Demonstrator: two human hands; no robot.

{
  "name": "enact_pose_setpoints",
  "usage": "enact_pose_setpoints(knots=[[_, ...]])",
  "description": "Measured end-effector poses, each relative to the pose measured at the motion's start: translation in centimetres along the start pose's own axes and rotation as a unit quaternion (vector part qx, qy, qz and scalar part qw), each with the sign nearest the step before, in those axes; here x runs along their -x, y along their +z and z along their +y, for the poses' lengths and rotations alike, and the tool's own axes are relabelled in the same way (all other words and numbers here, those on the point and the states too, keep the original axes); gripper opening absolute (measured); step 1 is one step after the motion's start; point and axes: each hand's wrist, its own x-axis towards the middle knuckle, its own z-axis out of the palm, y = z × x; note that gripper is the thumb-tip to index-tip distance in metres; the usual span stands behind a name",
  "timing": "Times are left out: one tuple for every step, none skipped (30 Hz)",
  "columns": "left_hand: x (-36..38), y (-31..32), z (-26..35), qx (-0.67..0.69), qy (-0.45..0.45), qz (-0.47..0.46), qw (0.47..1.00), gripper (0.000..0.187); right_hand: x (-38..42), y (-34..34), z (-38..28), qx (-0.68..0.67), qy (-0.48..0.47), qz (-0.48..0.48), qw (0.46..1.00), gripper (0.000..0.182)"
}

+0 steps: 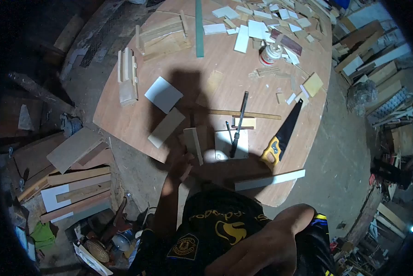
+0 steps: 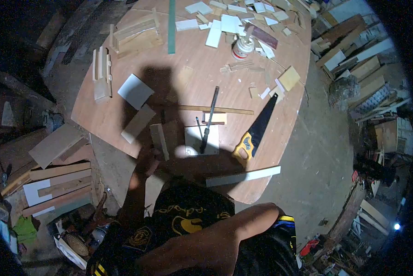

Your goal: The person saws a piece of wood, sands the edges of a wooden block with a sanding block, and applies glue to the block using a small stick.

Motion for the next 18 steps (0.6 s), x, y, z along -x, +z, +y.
enact_pose_setpoints(knots=[[-0.1,-0.4,0.0,0.037,0.032,-0.027,0.998,0.034,-0.4,-0.2,0.0,-0.027,-0.019,0.018,0.999,0.022],[-0.3,-0.8,-0.1,0.04,0.035,-0.02,0.998,0.034,-0.6,-0.4,0.0,-0.053,-0.035,0.038,0.997,0.02],[-0.6,-1.0,-0.5,0.048,0.034,-0.006,0.998,0.035,-0.1,-0.5,0.6,-0.059,-0.032,0.038,0.997,0.02],[-0.8,-0.9,-0.5,0.054,0.031,0.007,0.998,0.036,0.4,-0.7,1.5,-0.043,-0.073,0.007,0.996,0.026],[-0.8,-1.1,-0.2,0.055,0.032,0.012,0.998,0.036,0.8,-1.0,2.0,-0.028,-0.115,-0.024,0.993,0.033],[-1.0,-1.1,0.1,0.029,0.041,0.016,0.999,0.047,1.3,-1.5,1.9,-0.028,-0.112,-0.024,0.993,0.033],[-1.3,-0.6,0.2,0.004,0.048,0.019,0.999,0.058,1.0,-2.6,1.2,-0.039,-0.118,-0.081,0.989,0.036],[-1.5,0.3,0.4,0.009,0.047,0.016,0.999,0.058,0.8,-3.6,0.5,-0.05,-0.123,-0.138,0.981,0.038],[-1.5,1.3,0.5,-0.013,0.062,0.058,0.996,0.061,1.5,-4.0,-0.9,-0.048,-0.12,-0.132,0.983,0.038],[-1.7,2.0,0.7,-0.038,0.077,0.1,0.991,0.064,2.8,-4.2,-2.9,-0.021,-0.054,-0.101,0.993,0.031],[-1.8,2.0,0.9,-0.04,0.076,0.102,0.991,0.064,3.3,-4.8,-4.1,0.002,0.009,-0.072,0.997,0.025],[-1.7,2.0,1.0,-0.031,0.091,0.073,0.993,0.064,3.6,-8.3,-4.4,-0.012,-0.026,-0.124,0.992,0.02],[-1.7,2.1,1.2,-0.021,0.109,0.044,0.993,0.065,4.8,-12.1,-3.9,-0.026,-0.059,-0.179,0.982,0.015],[-1.5,2.1,1.3,-0.021,0.115,0.05,0.992,0.065,8.1,-13.1,-3.7,0.148,0.025,0.184,0.971,0.01],[-1.2,2.1,1.5,0.029,0.097,0.014,0.995,0.048,12.2,-14.5,-3.5,0.298,0.105,0.516,0.796,0.014],[-0.9,2.2,1.7,0.078,0.079,-0.024,0.994,0.032,15.0,-20.3,-2.4,0.412,0.194,0.531,0.715,0.015],[-0.7,2.8,1.9,0.076,0.084,-0.02,0.993,0.032,21.1,-25.7,0.1,0.549,0.238,0.499,0.627,0.022],[-0.7,3.7,2.1,-0.001,0.074,0.025,0.997,0.04,24.0,-27.2,1.2,0.665,0.328,0.422,0.521,0.029]])
